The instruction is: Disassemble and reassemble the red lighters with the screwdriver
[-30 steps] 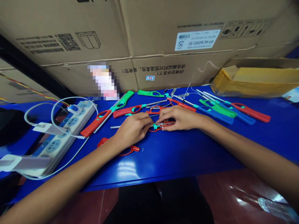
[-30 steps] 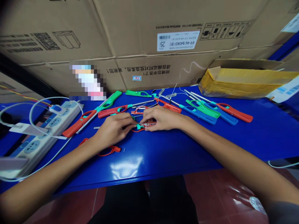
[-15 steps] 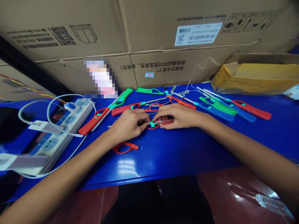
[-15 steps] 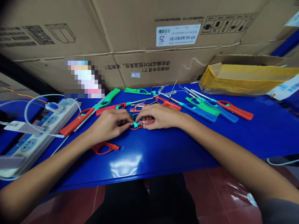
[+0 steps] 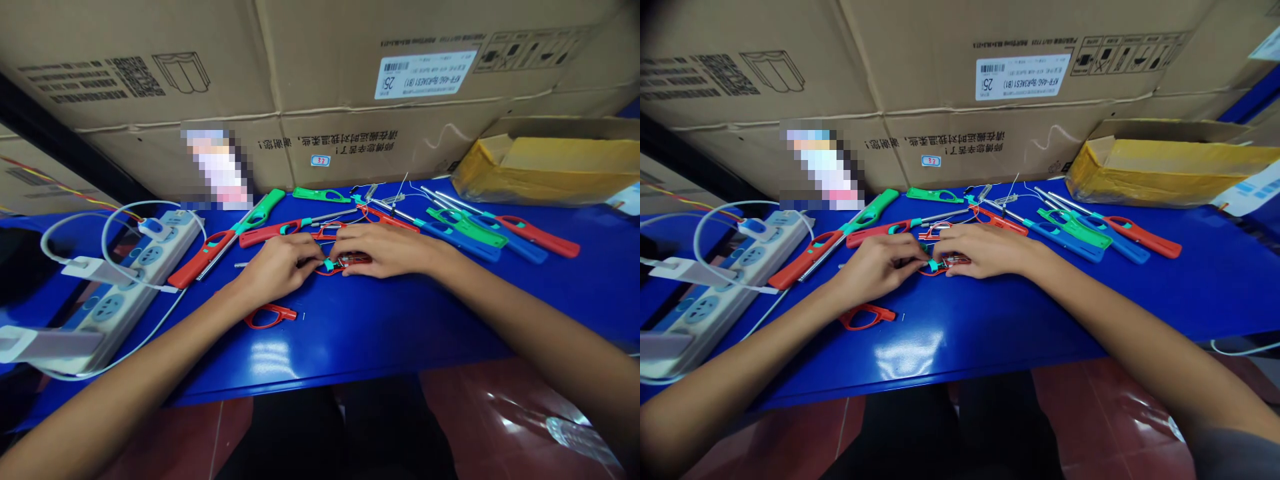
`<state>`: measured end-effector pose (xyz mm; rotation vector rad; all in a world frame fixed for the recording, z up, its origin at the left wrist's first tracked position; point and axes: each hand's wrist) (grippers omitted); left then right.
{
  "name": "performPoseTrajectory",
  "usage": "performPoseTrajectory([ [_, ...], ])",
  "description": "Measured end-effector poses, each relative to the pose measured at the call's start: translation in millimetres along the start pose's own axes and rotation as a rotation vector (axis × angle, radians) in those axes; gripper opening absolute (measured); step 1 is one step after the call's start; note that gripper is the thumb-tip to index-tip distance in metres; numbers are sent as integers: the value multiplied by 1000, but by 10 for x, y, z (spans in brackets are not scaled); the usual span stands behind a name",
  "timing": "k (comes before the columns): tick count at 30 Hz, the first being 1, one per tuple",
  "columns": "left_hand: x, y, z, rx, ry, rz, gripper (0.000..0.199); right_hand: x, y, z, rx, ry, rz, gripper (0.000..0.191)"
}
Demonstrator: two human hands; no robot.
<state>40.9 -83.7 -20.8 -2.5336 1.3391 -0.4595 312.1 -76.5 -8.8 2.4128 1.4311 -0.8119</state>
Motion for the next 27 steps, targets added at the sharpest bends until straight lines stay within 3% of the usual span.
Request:
performPoseTrajectory([
  [7,-19,5,60,38,8,-5,16,21,-38,-4,2,-120,0,18],
  [12,-33,1,109,94,72,-24,13,78,-13,31,93,-178,52,33],
  [20,-92,-24,-68,-69,145,-39,18,135,15,30,112,-182,7,35],
  [27,-131,-27,-94,-47,101,-31,16,151,14,29,100,-187,-69,30],
])
Point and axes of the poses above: each hand's wrist, its own y-axis away from the middle knuckle, its own z-axis out of the palm, x = y × z, and after that the axes turned 14 degrees about -y, right-handed
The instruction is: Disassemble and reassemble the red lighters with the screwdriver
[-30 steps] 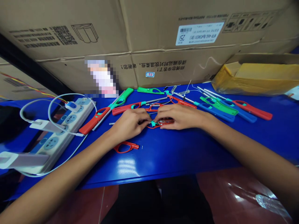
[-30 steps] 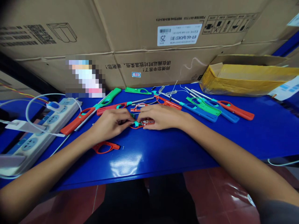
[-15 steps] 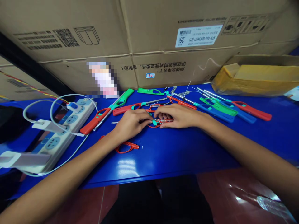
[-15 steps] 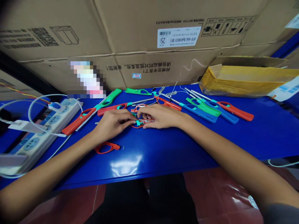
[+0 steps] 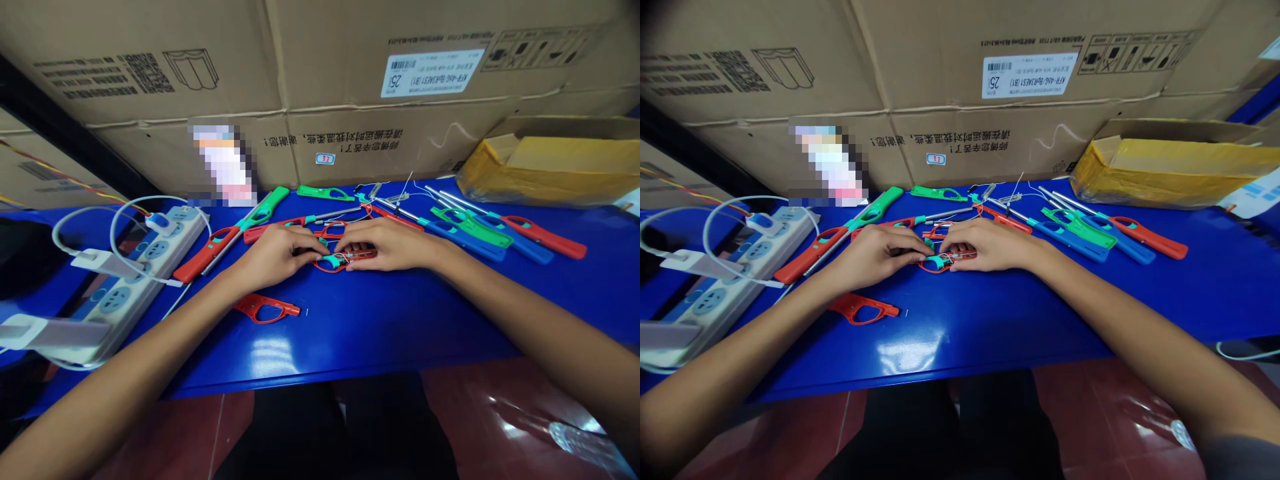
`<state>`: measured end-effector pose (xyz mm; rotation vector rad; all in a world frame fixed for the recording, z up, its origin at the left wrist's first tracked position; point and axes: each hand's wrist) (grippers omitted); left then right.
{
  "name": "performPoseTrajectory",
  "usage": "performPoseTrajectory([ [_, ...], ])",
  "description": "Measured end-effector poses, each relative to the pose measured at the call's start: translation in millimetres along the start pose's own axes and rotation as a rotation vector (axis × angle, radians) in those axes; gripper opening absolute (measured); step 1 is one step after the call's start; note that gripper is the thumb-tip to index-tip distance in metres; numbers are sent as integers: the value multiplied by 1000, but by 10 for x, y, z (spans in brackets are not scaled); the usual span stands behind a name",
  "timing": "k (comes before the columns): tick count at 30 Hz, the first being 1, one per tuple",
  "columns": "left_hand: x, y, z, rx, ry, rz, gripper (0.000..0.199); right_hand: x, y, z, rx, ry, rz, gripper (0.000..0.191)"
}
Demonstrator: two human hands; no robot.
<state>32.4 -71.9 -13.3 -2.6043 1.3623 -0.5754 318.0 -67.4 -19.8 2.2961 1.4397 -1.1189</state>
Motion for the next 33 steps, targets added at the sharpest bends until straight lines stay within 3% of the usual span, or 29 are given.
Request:
performPoseTrajectory([
  [23,-29,6,107,69,-53,16,19,10,29,62,29,55,-60,26],
  [29,30,6,8,-8,-117,38,19,-17,4,78,34,99,-26,28],
  [33,63,15,51,12,-191,59,14,17,5,134,87,129,-45,29],
])
Point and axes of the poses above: each hand's wrist, its own y-axis away from the middle knuckle, its own z-axis out of the palm, x = y × z, and after that the axes turned 14 degrees about -y, right-handed
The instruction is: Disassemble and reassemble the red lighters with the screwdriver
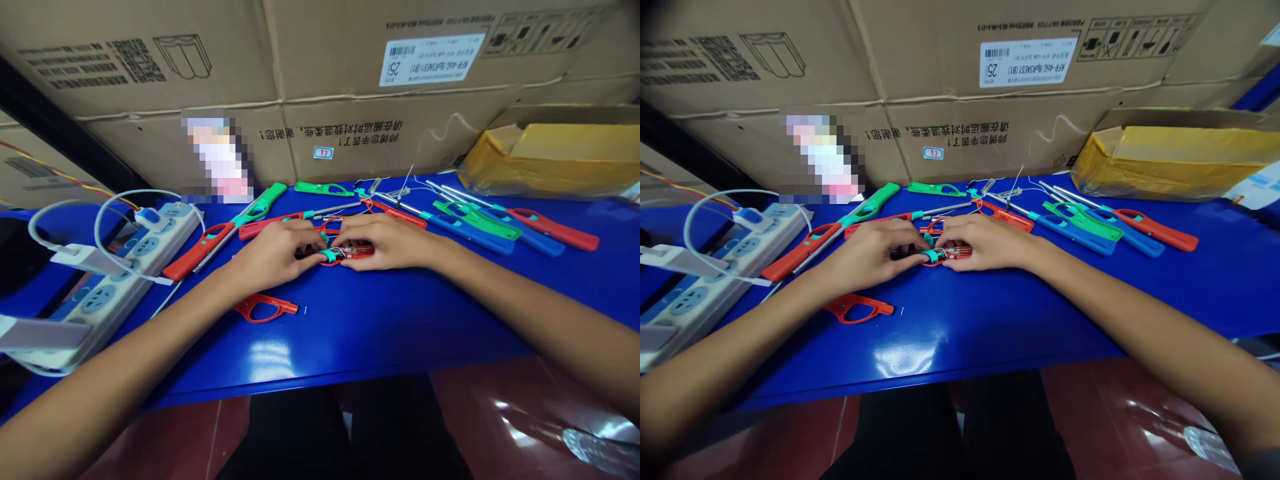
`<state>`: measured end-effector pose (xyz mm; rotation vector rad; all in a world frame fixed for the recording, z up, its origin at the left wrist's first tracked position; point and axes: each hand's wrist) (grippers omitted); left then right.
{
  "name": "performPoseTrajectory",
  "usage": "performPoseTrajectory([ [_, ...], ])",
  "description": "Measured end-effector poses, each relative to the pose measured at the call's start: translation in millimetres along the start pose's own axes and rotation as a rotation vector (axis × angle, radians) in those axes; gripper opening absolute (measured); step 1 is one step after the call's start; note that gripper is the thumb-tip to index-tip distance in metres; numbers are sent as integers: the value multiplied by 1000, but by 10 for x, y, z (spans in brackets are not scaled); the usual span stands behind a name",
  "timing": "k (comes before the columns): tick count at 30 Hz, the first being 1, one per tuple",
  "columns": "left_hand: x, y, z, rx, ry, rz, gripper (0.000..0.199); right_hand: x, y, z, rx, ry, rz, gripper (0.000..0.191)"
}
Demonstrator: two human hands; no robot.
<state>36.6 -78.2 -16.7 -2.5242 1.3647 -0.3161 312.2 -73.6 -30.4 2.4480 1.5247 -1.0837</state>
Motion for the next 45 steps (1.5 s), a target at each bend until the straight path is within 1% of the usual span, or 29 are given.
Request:
performPoseTrajectory([
  [3,-3,6,90,49,-33,22,13,23,9,44,23,11,-11,30],
  [7,-20,14,164,73,-34,25,13,44,8,87,32,-50,0,30],
  [11,4,12,173,95,-29,-7,12,81,9,121,48,-112,11,28],
  [19,56,22,201,129,-59,-14,12,139,12,154,93,-135,-51,25],
  [26,50,42,246,144,-77,-29,15,156,32,161,95,-131,-64,28],
  [33,90,36,269,145,-127,-71,16,130,31,168,102,-102,-74,24],
  [40,108,39,298,174,-139,-80,16,160,36,187,126,-95,-112,25],
  [45,156,33,315,185,-206,-108,16,149,28,198,131,-89,-108,22],
])
Point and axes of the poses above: each hand's wrist, its own y-axis away from the middle knuckle, its own z-axis out of the palm, x = y × z, and after that the axes turned 14 degrees about -y, right-handed
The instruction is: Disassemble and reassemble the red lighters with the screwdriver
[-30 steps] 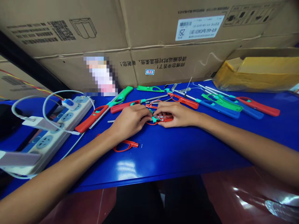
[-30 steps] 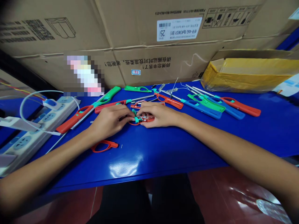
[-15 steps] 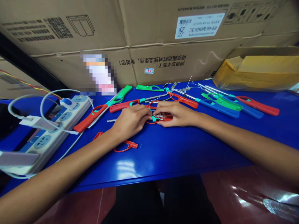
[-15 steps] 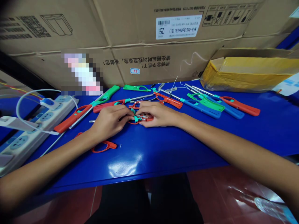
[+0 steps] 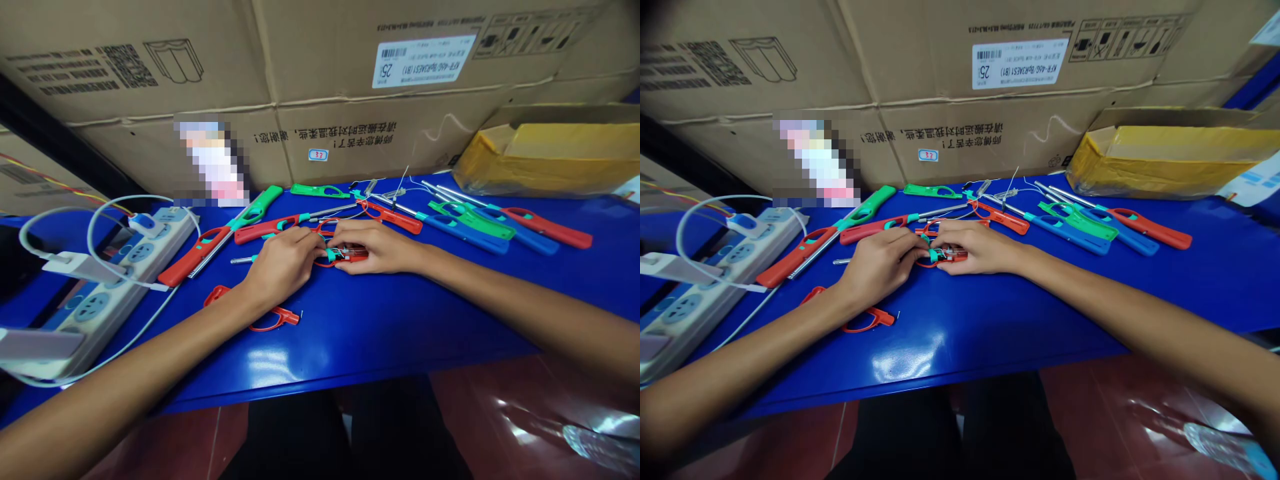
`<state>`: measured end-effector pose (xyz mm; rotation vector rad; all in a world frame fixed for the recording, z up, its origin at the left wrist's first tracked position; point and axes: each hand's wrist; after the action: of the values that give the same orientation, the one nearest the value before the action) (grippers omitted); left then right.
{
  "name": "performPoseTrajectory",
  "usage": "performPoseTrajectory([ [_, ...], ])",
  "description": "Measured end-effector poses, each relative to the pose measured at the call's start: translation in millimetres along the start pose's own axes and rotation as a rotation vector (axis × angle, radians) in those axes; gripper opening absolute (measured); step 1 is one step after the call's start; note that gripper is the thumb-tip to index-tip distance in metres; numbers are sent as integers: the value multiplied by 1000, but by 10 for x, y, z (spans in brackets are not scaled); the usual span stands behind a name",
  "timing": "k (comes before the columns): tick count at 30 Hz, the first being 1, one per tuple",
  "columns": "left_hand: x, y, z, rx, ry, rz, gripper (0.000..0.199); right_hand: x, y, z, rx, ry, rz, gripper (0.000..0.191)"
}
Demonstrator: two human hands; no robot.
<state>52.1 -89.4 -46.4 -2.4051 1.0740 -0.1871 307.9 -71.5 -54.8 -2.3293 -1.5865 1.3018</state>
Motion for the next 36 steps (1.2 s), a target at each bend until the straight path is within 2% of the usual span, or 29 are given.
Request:
performPoseTrajectory([
  [3,-4,-9,-2,0,6,14,17,1,0,2,-5,-1,4,21],
  [8,-79,-40,-35,-31,59,145,22,22,6,1,-7,-19,8,26],
  [13,-127,-80,-66,-44,70,219,19,22,5,2,2,-17,11,26],
  [23,-324,-130,-174,-122,250,266,24,0,-21,-18,10,-16,36,24],
  [30,-390,-149,-226,-170,317,248,29,24,-28,-22,1,-46,59,22],
  [33,-411,-165,-268,-203,313,257,35,20,-33,-23,1,-60,60,22],
  [36,-429,-177,-329,-246,261,296,49,20,-36,-27,-2,-71,58,23],
])
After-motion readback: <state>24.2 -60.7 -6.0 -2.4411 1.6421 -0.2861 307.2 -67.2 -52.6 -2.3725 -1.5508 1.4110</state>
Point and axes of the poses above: each hand's wrist, its own y-axis away from the middle knuckle, its own z-axis out of the palm, x = y × z, and after that the axes turned 14 degrees about -y, right-handed
